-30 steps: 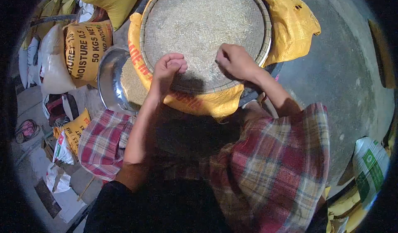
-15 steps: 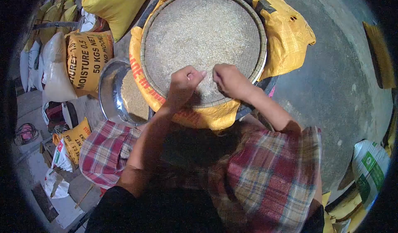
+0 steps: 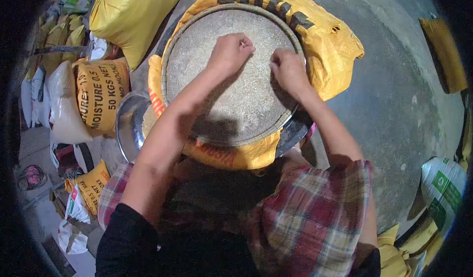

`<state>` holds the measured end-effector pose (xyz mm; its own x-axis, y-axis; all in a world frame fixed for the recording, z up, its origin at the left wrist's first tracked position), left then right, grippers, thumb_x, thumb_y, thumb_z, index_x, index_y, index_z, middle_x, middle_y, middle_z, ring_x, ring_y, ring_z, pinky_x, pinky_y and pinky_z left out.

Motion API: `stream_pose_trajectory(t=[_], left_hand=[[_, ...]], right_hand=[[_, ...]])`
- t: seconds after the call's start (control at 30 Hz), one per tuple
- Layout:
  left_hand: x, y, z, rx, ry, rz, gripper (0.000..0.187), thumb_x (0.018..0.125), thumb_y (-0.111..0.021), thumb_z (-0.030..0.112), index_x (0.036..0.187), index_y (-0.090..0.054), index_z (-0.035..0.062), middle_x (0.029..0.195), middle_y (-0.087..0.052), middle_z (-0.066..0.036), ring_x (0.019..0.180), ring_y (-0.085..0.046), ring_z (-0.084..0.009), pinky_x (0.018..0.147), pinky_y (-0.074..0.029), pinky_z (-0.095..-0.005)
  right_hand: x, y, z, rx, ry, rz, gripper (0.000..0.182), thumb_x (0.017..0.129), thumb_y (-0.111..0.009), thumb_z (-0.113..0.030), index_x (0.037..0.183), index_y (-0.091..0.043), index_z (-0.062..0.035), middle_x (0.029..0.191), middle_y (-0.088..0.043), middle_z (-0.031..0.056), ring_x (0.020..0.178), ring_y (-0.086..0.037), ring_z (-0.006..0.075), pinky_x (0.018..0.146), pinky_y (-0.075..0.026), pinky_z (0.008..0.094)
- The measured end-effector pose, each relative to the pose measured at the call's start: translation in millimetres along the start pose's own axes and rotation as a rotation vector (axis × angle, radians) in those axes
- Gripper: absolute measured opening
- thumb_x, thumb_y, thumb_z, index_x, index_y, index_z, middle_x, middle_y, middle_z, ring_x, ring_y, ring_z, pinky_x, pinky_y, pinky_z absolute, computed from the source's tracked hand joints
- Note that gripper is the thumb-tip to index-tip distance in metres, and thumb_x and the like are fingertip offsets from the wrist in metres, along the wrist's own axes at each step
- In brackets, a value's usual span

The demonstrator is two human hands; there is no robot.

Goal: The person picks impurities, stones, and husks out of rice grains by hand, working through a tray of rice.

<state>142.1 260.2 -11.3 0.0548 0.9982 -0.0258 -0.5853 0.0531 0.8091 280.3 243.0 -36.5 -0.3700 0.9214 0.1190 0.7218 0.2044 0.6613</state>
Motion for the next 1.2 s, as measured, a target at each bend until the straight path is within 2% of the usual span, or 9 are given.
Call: stream_pose_trajectory(t=[0.17,0.4,0.5,0.6,0.8,0.93,1.0,1.1,1.2], left_hand=[[22.8,-25.2,-7.5,0.072,0.001,0.005,0.017,0.075,-0.068,0.019,0.082,-0.067,0.0033,0.081,-0.065,-0.018,0.081,-0.063,-0.036,0.073,-0.049,-0.0422],[20.2,-1.9,-19.9,-0.136,0.047,-0.021,0.021,0.081,-0.065,0.022,0.076,-0.062,0.0015,0.067,-0.061,-0.009,0.058,-0.056,-0.0162,0.058,-0.047,-0.0303],[13.1,-22.6,-43.5,-0.986,0.407,-0.281,0.017,0.086,-0.063,0.018,0.076,-0.055,0.0065,0.063,-0.056,-0.001,0.052,-0.049,-0.0057,0.046,-0.039,-0.0204],[13.5,-17.4,-47.1,-1.057,0.47,-0.268,0.015,0.084,-0.065,0.016,0.079,-0.056,0.0055,0.064,-0.056,-0.002,0.052,-0.049,-0.007,0.047,-0.04,-0.0213],[55.3,-19.7,-25.2,-0.269,0.035,-0.012,0.018,0.075,-0.072,0.018,0.079,-0.065,0.0023,0.069,-0.064,-0.005,0.059,-0.057,-0.0134,0.057,-0.047,-0.028],[67.9,-37.0,-10.7,-0.025,0.041,-0.008,0.018,0.071,-0.073,0.019,0.072,-0.066,0.0031,0.075,-0.065,-0.018,0.074,-0.064,-0.0346,0.07,-0.051,-0.0415],[68.3,-38.5,-10.3,-0.047,0.072,-0.042,0.019,0.071,-0.072,0.02,0.074,-0.065,0.0024,0.079,-0.064,-0.021,0.079,-0.062,-0.0393,0.073,-0.05,-0.0451],[65.1,-31.2,-8.3,0.022,0.039,-0.074,0.019,0.074,-0.07,0.019,0.076,-0.065,0.0009,0.078,-0.065,-0.019,0.074,-0.064,-0.0346,0.071,-0.051,-0.0425],[63.2,-34.2,-32.9,-0.24,0.126,-0.19,0.016,0.077,-0.067,0.015,0.078,-0.063,-0.0003,0.074,-0.065,-0.014,0.067,-0.064,-0.0237,0.066,-0.051,-0.0361]], right_hand=[[-2.0,3.6,4.9,0.057,-0.087,-0.063,0.006,0.076,-0.059,-0.004,0.078,-0.057,0.0009,0.077,-0.06,0.0215,0.075,-0.059,0.0381,0.069,-0.047,0.0423],[32.4,2.5,53.7,0.393,-0.239,0.012,0.012,0.077,-0.061,-0.01,0.082,-0.055,-0.0009,0.076,-0.062,0.0173,0.073,-0.061,0.0322,0.069,-0.048,0.0377],[53.4,18.0,14.3,0.009,-0.056,0.101,0.011,0.076,-0.062,-0.002,0.084,-0.057,0.0033,0.082,-0.061,0.0202,0.075,-0.061,0.0351,0.071,-0.049,0.0398],[61.9,4.5,13.6,-0.191,0.041,0.145,0.009,0.075,-0.058,0.0,0.083,-0.055,0.0043,0.083,-0.06,0.0234,0.08,-0.059,0.0401,0.072,-0.047,0.0445],[56.0,3.2,11.2,-0.203,0.024,0.133,0.008,0.08,-0.05,-0.002,0.079,-0.052,0.0054,0.085,-0.057,0.028,0.083,-0.056,0.0446,0.073,-0.045,0.0487],[46.5,-0.1,17.4,-0.156,0.005,0.026,0.009,0.082,-0.049,-0.003,0.082,-0.054,0.0049,0.083,-0.056,0.0287,0.08,-0.055,0.0471,0.073,-0.045,0.0489],[37.5,4.5,20.8,-0.168,0.051,0.005,0.008,0.085,-0.051,-0.005,0.083,-0.054,0.003,0.079,-0.06,0.0219,0.073,-0.061,0.0377,0.068,-0.049,0.0421],[10.0,-4.2,45.6,0.861,-0.421,-0.156,0.006,0.087,-0.056,-0.005,0.084,-0.051,-0.0027,0.075,-0.058,0.0036,0.069,-0.059,0.0091,0.063,-0.05,0.024],[-3.5,-3.8,40.6,0.853,-0.355,-0.092,0.007,0.086,-0.055,-0.004,0.081,-0.051,-0.0016,0.073,-0.059,0.0062,0.065,-0.059,0.0126,0.059,-0.048,0.0253]])
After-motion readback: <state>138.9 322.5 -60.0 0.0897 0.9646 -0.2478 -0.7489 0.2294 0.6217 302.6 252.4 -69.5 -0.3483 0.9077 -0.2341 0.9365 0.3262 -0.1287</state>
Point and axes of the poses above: each hand's wrist, its own x-axis towards the middle knuckle, its own y-axis out of the back of the hand, z = x × y, the point moved 10 cm from there along x, towards the middle knuckle
